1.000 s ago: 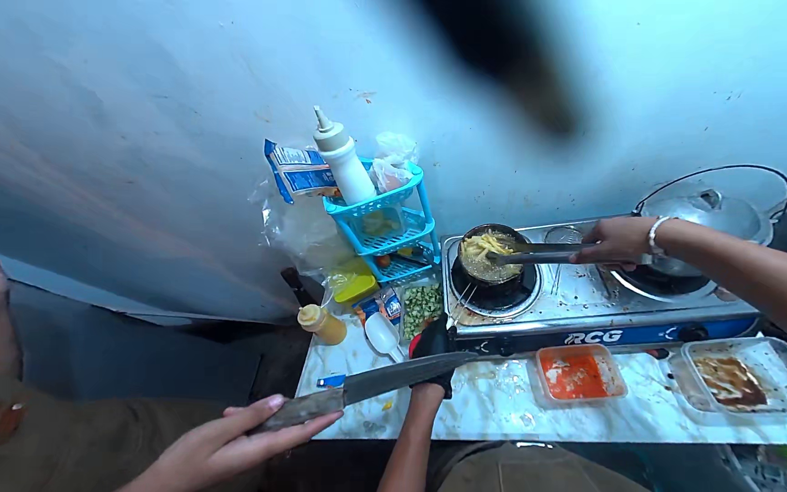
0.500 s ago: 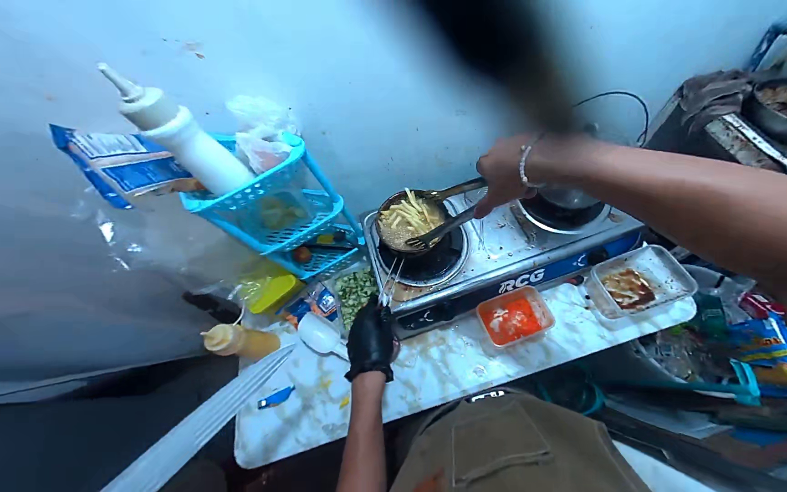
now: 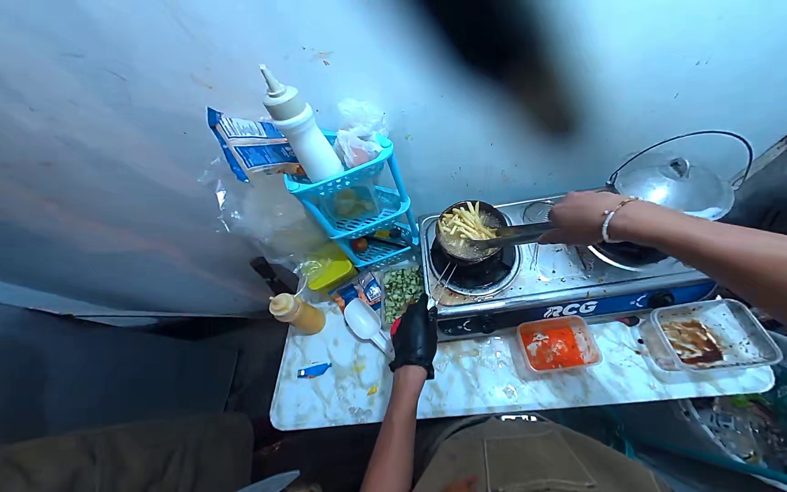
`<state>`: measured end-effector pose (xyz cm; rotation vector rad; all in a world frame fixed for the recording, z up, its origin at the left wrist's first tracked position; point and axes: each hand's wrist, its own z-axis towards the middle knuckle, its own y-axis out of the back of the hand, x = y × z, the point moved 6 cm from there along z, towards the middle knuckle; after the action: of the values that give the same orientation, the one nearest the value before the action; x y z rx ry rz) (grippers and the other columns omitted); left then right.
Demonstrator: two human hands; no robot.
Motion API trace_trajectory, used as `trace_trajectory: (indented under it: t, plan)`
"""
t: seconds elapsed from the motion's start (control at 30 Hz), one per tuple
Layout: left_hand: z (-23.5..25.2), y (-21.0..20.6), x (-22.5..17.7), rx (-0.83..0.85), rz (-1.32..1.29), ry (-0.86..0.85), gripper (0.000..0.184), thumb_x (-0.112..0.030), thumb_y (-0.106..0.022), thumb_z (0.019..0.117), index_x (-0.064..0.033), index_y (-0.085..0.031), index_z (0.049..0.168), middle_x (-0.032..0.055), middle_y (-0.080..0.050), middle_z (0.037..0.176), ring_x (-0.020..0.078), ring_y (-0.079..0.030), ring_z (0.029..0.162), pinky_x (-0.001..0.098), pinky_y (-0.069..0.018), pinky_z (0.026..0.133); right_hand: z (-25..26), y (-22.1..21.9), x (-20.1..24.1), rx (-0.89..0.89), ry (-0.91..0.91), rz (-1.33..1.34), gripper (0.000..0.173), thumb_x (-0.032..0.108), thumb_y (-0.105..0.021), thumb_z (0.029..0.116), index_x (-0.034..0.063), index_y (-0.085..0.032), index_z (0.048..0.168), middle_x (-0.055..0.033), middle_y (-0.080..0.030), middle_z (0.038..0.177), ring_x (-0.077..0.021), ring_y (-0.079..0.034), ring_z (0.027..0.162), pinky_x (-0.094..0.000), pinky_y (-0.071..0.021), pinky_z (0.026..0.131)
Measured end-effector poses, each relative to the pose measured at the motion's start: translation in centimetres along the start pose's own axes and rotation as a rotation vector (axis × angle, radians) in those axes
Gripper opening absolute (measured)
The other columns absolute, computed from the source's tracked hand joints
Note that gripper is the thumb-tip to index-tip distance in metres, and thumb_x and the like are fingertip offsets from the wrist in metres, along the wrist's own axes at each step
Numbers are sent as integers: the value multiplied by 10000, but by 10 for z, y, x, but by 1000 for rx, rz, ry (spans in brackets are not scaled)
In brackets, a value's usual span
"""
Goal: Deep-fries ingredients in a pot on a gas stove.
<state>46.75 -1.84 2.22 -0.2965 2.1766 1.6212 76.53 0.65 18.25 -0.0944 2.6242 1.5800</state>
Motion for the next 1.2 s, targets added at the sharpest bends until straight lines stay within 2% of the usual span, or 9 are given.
trace_trajectory:
  t: [0.07,0.2,0.3,0.4,0.57,0.73,0.87,0.93,1.2]
  plan:
    - [1,-2,3,-21,1,0,477,-313,-412,1092,-133,-466,1530,156,-602,1399,305,-599,1275,484,-464,1084,11,-4,-15,22,38,23,524,485,-594,1031,-24,-680,941,-226,-665,887,-420,-674,895,-629,-523,780]
    - [2,-5,6,-38,3,-7,474,-305,-425,1088,-139,-467,1530,136,-621,1373,285,-610,1259,475,-481,1069,22,-14,-41,66,64,173,553,510,-548,1045,1,-689,877,-141,-639,686,-278,-638,589,-490,-557,612]
    - [1,-4,4,-40,11,-1,476,-302,-422,1087,-148,-461,1536,132,-616,1380,283,-607,1264,470,-481,1070,24,-21,-55,126,62,335,564,512,-506,1062,13,-684,872,-100,-626,624,-214,-611,514,-411,-545,543]
    - [0,-3,3,-33,19,8,479,-312,-414,1090,-149,-456,1539,130,-610,1389,280,-604,1270,468,-479,1073,19,-20,-58,162,9,403,566,515,-500,1060,5,-687,902,-109,-644,650,-220,-627,537,-403,-552,560]
    - [0,-3,3,-11,20,13,479,-311,-414,1091,-162,-449,1545,123,-603,1402,280,-598,1277,468,-475,1077,2,13,-42,53,-64,170,600,592,-577,997,12,-683,890,-144,-652,696,-280,-653,585,-484,-570,605]
    - [0,-4,3,-10,10,21,479,-310,-413,1091,-158,-450,1544,121,-602,1407,273,-596,1281,469,-472,1083,-45,49,4,-97,-64,-56,577,582,-629,975,23,-670,840,-208,-650,812,-431,-675,839,-642,-519,688]
    - [-2,-3,0,-5,16,-11,481,-300,-386,1092,-125,-465,1532,157,-573,1450,305,-568,1323,485,-424,1120,-53,39,38,-139,-70,-78,562,540,-676,960,-10,-669,846,-246,-667,873,-463,-684,894,-648,-523,689]
    - [-2,-4,0,-20,30,-7,476,-302,-400,1092,-134,-465,1532,137,-594,1420,289,-590,1292,475,-460,1095,-42,26,46,-120,-74,-95,523,498,-677,970,-18,-680,885,-255,-681,938,-462,-686,943,-639,-534,724]
    - [-3,-6,-1,-54,15,-24,468,-284,-425,1089,-130,-472,1528,135,-622,1382,280,-613,1260,472,-471,1083,-17,3,36,-62,-50,-40,465,446,-618,1018,-8,-691,947,-252,-687,1023,-457,-678,1014,-652,-526,769]
